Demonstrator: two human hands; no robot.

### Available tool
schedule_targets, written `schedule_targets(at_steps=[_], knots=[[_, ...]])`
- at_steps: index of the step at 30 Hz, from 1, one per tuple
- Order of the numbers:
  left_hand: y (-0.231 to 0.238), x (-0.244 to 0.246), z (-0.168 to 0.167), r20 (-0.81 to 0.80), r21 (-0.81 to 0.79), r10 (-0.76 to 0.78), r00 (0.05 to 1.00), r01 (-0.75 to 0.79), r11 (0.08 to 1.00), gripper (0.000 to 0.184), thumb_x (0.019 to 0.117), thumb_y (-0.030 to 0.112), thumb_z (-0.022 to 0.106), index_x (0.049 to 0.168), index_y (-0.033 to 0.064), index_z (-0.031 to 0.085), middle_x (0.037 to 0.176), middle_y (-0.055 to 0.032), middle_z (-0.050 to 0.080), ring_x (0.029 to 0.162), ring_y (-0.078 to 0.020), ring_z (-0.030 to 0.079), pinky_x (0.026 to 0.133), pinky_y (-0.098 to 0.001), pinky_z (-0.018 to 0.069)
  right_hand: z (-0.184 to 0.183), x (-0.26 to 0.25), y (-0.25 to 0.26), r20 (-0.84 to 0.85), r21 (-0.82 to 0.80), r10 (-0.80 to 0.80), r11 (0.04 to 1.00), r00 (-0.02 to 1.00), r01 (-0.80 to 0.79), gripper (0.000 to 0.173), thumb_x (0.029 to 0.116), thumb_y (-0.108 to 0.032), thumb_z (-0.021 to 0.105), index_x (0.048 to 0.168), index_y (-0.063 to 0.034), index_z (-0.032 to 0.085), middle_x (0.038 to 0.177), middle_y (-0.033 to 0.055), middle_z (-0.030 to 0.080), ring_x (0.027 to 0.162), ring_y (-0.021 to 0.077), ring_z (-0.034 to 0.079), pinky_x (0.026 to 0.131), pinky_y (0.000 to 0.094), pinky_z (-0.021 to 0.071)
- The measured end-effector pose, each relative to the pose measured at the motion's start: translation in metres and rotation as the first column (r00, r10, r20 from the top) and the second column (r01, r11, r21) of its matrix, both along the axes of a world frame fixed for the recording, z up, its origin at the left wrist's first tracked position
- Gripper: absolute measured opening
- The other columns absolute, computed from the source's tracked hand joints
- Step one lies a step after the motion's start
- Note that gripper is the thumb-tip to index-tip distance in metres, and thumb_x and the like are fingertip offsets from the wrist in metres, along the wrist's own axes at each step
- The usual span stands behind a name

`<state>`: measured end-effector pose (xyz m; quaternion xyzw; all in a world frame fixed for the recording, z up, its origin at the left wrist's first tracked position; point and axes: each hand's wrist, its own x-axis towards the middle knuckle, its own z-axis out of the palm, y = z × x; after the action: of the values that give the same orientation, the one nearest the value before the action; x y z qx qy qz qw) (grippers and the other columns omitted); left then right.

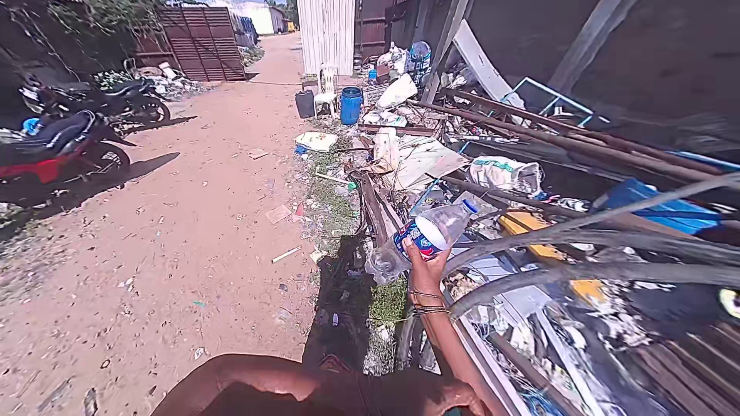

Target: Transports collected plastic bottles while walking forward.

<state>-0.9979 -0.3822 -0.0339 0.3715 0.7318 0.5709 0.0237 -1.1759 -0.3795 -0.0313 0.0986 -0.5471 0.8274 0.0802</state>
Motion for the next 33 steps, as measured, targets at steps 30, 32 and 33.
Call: schedule_targets(at_steps=[30,32,33], knots=[[-0.184,-0.002,0.003,0.482,-0.099,0.790,0.380,-0.872,0.480,0.073,0.0811,0.039,0.076,0.139,0.0064,0.046,0.104,-0.0004,0.069,0.067,-0.0016,0.062,0.048,-0.0159,0.0472,-0.068,-0.028,0.001,0.565,-0.386,0.348,0.913,0.748,-0.132,0.065,0.1093,-0.056,0.013,0.145,-0.0101,0.043,0.122,0.0139,0.060,0.103,0.0247,0.063,0.086,0.0431,0.0530],[-0.187,0.003,0.020,0.301,-0.207,0.858,0.416,-0.850,0.485,0.076,0.0773,0.038,0.081,0.139,0.0056,0.050,0.118,-0.0039,0.069,0.097,-0.0077,0.069,0.074,-0.0234,0.0592,-0.096,-0.049,0.004,0.673,-0.275,0.185,0.961,0.716,0.011,0.044,0.1127,-0.038,0.030,0.135,-0.0048,0.049,0.108,0.0106,0.058,0.090,0.0183,0.059,0.080,0.0361,0.0515],[-0.188,0.003,0.026,0.204,-0.271,0.880,0.429,-0.839,0.471,0.080,0.0756,0.043,0.084,0.139,0.0070,0.052,0.120,-0.0050,0.069,0.105,-0.0103,0.069,0.085,-0.0279,0.0604,-0.109,-0.054,0.006,0.696,-0.250,0.155,0.968,0.701,0.034,0.038,0.1123,-0.031,0.036,0.135,-0.0041,0.049,0.110,0.0107,0.057,0.091,0.0173,0.058,0.081,0.0341,0.0505]])
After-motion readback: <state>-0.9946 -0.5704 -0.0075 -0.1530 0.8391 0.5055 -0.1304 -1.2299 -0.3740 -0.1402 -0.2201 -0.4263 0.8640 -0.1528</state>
